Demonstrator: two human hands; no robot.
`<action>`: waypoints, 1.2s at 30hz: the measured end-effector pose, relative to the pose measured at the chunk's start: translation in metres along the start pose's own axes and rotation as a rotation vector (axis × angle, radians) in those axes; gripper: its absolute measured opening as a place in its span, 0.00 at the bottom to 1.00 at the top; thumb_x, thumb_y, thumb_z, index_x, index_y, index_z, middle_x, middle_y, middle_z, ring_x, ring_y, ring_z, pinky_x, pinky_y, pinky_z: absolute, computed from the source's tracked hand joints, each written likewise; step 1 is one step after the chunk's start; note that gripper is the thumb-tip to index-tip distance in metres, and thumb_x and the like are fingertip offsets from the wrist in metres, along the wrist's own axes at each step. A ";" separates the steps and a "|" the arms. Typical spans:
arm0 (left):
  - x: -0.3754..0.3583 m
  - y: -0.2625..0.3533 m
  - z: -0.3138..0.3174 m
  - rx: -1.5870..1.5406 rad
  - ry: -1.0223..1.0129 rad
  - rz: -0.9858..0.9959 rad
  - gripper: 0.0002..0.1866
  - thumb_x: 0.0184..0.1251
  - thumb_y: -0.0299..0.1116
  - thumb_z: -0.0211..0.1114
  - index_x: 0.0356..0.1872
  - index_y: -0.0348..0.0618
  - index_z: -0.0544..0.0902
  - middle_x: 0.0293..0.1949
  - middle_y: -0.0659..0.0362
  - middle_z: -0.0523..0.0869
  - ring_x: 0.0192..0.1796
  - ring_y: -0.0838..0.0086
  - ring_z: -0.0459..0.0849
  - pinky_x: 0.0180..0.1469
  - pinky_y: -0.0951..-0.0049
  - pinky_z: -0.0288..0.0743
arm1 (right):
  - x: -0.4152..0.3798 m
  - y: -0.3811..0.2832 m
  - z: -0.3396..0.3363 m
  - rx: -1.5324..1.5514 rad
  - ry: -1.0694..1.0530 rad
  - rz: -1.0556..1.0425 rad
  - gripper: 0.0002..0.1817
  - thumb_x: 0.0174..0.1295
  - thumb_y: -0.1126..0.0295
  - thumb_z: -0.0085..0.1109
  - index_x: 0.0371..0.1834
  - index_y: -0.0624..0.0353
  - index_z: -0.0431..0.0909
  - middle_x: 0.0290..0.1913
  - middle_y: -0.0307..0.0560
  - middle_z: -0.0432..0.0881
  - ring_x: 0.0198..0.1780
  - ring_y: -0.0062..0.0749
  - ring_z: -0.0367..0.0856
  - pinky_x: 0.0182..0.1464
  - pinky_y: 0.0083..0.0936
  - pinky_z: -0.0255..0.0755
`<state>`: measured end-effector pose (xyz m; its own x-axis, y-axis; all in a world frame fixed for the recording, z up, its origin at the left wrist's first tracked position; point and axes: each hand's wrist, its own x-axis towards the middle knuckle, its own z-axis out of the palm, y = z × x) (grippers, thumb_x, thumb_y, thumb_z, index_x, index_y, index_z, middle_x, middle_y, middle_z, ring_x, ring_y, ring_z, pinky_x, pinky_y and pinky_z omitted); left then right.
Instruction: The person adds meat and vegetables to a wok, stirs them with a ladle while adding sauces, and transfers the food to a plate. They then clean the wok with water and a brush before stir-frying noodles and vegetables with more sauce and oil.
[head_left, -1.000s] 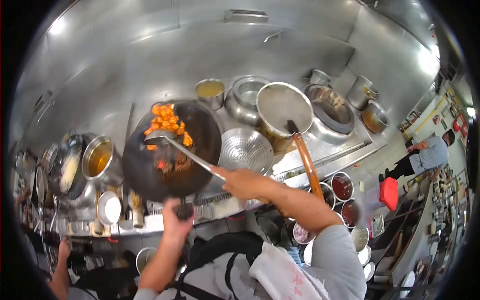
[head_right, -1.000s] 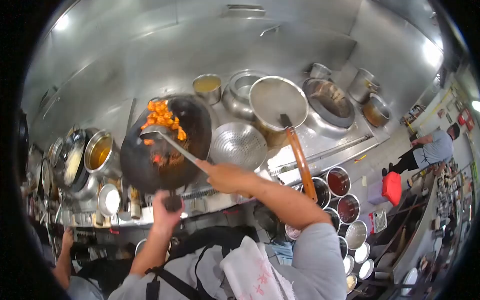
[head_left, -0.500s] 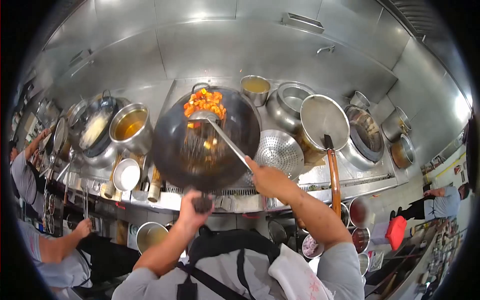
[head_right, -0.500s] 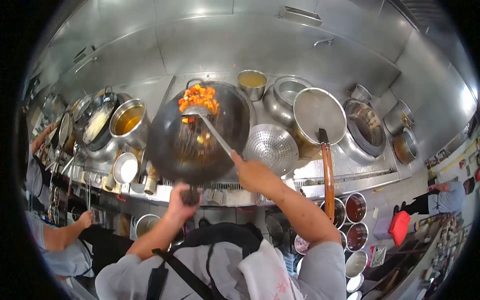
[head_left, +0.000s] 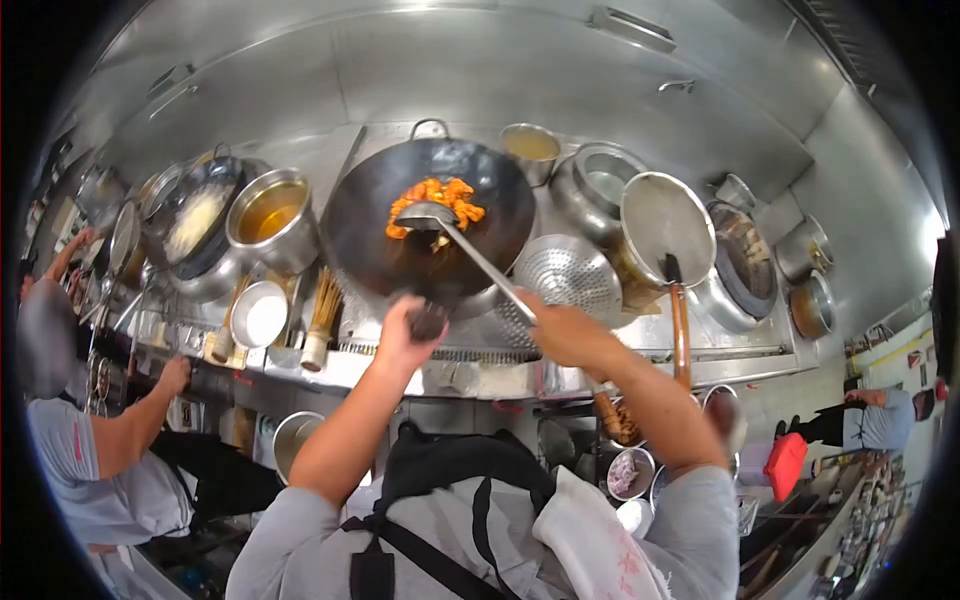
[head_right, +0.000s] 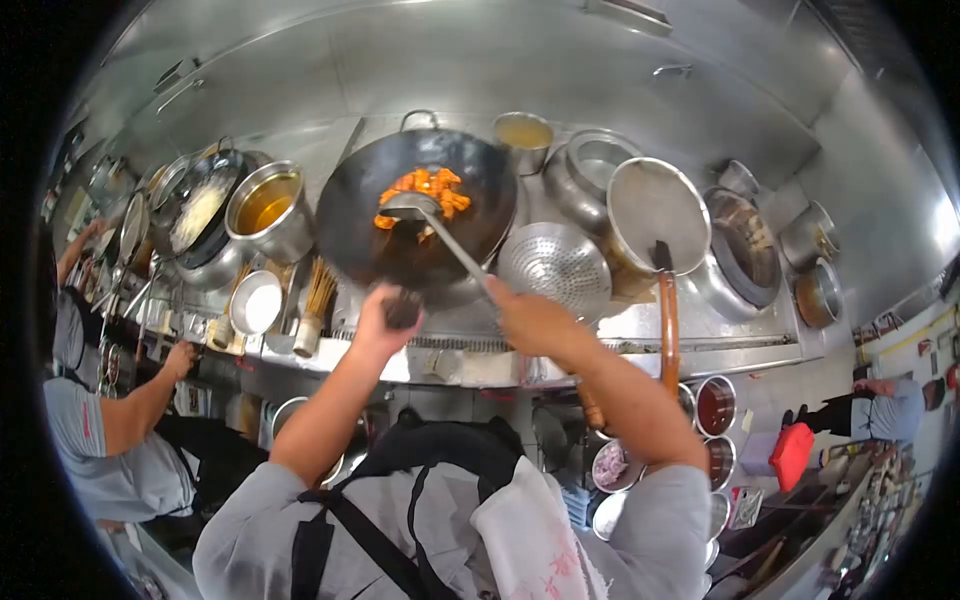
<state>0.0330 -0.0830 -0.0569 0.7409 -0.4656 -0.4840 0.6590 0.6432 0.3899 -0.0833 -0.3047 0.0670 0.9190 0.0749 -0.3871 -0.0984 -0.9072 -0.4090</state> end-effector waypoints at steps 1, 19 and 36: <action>-0.027 -0.008 -0.011 0.010 0.017 0.015 0.06 0.53 0.31 0.62 0.33 0.49 0.77 0.34 0.59 0.81 0.39 0.66 0.80 0.43 0.59 0.76 | 0.008 0.003 -0.004 -0.024 0.073 0.013 0.35 0.65 0.65 0.50 0.75 0.52 0.48 0.51 0.68 0.78 0.51 0.64 0.77 0.56 0.47 0.69; -0.020 -0.007 0.005 0.003 -0.017 0.067 0.06 0.53 0.32 0.62 0.31 0.49 0.75 0.32 0.58 0.80 0.36 0.66 0.79 0.39 0.59 0.76 | -0.009 -0.011 -0.010 -0.045 0.004 0.079 0.35 0.64 0.66 0.52 0.74 0.51 0.50 0.52 0.69 0.77 0.53 0.64 0.75 0.56 0.47 0.68; -0.042 -0.052 -0.010 0.297 0.119 0.511 0.09 0.51 0.22 0.60 0.34 0.40 0.74 0.32 0.55 0.79 0.33 0.67 0.81 0.35 0.65 0.79 | -0.037 0.030 0.003 1.020 0.306 0.247 0.34 0.64 0.74 0.53 0.73 0.47 0.51 0.25 0.38 0.68 0.17 0.21 0.65 0.17 0.23 0.63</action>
<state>-0.0334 -0.0904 -0.0647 0.9650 -0.0603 -0.2553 0.2441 0.5626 0.7899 -0.1217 -0.3339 0.0666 0.8727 -0.2960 -0.3883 -0.4332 -0.1026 -0.8954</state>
